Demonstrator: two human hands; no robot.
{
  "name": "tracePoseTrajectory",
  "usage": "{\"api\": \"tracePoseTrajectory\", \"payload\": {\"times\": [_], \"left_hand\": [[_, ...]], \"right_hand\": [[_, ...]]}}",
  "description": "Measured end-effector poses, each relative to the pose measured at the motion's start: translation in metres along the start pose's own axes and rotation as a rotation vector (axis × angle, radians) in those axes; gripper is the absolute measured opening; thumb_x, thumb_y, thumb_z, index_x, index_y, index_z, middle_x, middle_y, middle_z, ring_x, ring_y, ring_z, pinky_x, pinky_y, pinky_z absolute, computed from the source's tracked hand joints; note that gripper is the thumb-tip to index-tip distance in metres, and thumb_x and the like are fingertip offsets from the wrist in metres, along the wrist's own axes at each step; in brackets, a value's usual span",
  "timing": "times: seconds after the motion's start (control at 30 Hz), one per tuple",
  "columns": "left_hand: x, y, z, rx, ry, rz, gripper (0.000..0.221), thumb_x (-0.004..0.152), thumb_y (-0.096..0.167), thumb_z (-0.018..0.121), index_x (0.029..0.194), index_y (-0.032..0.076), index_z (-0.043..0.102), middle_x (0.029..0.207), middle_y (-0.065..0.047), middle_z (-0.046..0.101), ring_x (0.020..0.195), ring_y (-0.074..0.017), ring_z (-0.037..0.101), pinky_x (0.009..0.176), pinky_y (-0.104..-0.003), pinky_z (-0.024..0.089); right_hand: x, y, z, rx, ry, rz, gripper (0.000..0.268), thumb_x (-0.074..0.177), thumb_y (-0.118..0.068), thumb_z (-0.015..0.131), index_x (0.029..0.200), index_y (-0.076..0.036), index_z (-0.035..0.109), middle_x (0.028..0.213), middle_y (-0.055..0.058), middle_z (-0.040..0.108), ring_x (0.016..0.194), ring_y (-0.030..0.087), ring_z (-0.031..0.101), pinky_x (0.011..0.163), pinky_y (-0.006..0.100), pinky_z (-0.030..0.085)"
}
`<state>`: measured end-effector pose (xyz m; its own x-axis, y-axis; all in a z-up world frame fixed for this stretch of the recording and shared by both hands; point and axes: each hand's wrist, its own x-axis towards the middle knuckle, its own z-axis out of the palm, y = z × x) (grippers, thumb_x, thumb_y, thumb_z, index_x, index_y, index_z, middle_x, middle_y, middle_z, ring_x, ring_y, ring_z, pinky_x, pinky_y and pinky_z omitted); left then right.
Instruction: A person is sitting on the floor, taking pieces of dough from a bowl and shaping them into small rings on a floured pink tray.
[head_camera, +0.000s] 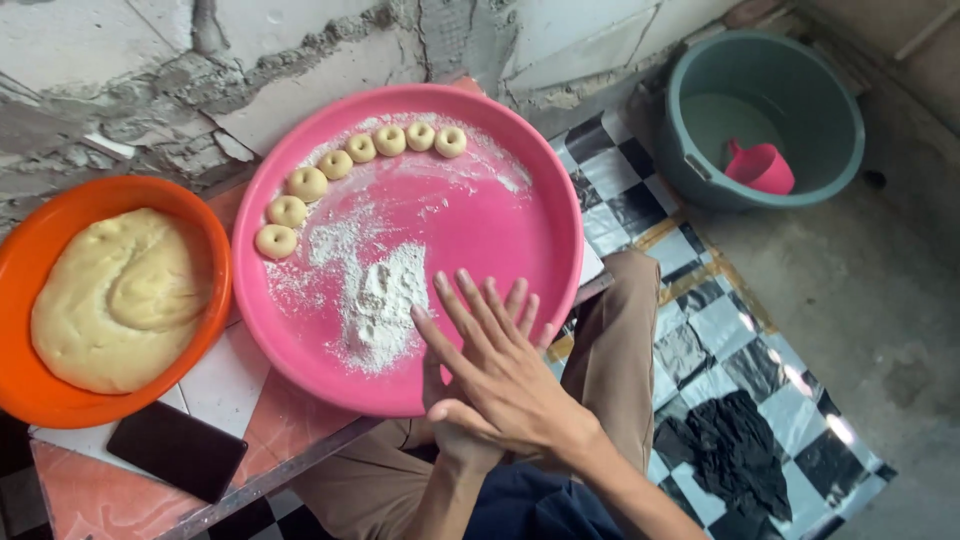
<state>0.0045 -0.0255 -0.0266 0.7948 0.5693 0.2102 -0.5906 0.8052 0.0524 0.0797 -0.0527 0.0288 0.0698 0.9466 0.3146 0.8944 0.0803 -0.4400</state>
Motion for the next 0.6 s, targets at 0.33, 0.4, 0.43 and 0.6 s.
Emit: {"api": "tracePoseTrajectory", "payload": {"times": [0.33,0.4,0.43,0.6], "left_hand": [[0.003,0.035,-0.007,-0.197,0.151,0.179,0.066,0.107,0.05,0.039,0.163,0.015,0.031,0.161,-0.017,0.038,0.147,-0.0288,0.038,0.127,-0.044,0.029],[0.006,0.043,-0.005,-0.142,0.089,0.265,0.069,0.108,0.048,0.038,0.166,0.015,0.021,0.169,-0.02,0.024,0.158,-0.0334,0.019,0.134,-0.048,0.013],[0.008,0.044,-0.004,-0.117,0.093,0.27,0.071,0.106,0.048,0.038,0.166,0.015,0.02,0.169,-0.02,0.023,0.159,-0.0329,0.018,0.135,-0.046,0.011],[0.015,0.044,0.008,-0.045,0.081,0.287,0.074,0.104,0.044,0.039,0.168,0.019,0.013,0.172,-0.02,0.015,0.162,-0.0277,0.011,0.133,-0.042,0.01]], "right_hand": [[-0.027,-0.002,-0.005,0.676,0.353,0.425,0.033,0.097,-0.01,0.062,0.128,0.001,0.064,0.128,0.015,0.057,0.115,0.025,0.056,0.099,0.038,0.048],[-0.039,-0.001,0.009,0.879,0.404,0.687,0.022,0.096,-0.001,0.065,0.114,0.006,0.073,0.1,0.008,0.068,0.083,0.013,0.064,0.075,0.023,0.053],[-0.045,-0.001,0.019,1.003,0.361,0.671,0.029,0.09,0.004,0.069,0.119,0.008,0.07,0.102,0.012,0.07,0.087,0.016,0.066,0.079,0.026,0.057],[-0.036,-0.018,0.034,0.861,0.363,0.583,0.054,0.072,0.006,0.085,0.122,0.005,0.065,0.105,0.009,0.065,0.087,0.014,0.063,0.077,0.026,0.056]]}}
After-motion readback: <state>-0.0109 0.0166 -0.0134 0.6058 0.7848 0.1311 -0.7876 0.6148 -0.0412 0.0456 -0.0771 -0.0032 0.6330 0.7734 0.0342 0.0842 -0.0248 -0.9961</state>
